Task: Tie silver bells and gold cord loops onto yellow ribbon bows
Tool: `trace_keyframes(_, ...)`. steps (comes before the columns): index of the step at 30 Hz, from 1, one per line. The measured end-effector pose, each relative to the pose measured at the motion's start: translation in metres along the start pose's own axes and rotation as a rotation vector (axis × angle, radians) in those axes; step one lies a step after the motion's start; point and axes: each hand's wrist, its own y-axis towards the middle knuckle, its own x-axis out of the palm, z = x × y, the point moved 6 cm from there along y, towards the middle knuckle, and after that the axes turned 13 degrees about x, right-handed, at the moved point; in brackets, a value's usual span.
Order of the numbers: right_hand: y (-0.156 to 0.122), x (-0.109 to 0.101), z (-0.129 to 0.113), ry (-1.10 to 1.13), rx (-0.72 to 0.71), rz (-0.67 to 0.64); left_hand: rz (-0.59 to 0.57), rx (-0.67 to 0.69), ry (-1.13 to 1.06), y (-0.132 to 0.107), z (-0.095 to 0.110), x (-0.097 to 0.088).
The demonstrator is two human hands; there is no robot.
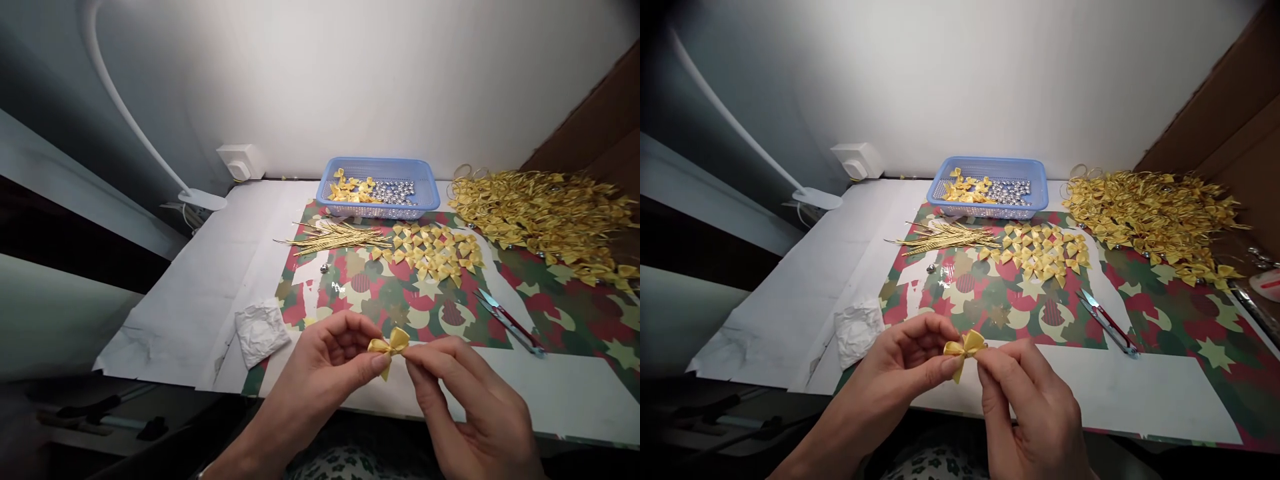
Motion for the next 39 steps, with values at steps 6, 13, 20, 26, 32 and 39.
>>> trace_keyframes(6, -0.002, -0.004, -0.005, -0.059, -0.061, 0.016, 0.006, -0.043, -0.051, -0.001, -0.002, -0.001)
trace_keyframes(13, -0.003, -0.002, -0.004, -0.038, 0.051, 0.000, 0.013, -0.024, -0.012, -0.002, -0.004, -0.002)
trace_keyframes(20, -0.003, -0.002, -0.006, -0.009, 0.076, 0.004, 0.016, 0.068, 0.124, -0.001, 0.004, -0.002)
trace_keyframes(26, -0.002, -0.001, -0.005, 0.025, 0.104, -0.019, 0.034, 0.107, 0.200, 0.000, 0.008, -0.002)
trace_keyframes(32, -0.003, 0.000, -0.003, 0.032, 0.107, -0.005, 0.052, 0.079, 0.213, 0.000, 0.006, -0.003)
trace_keyframes(39, -0.002, -0.001, -0.002, 0.026, 0.088, -0.062, 0.038, 0.080, 0.220, -0.002, 0.007, -0.002)
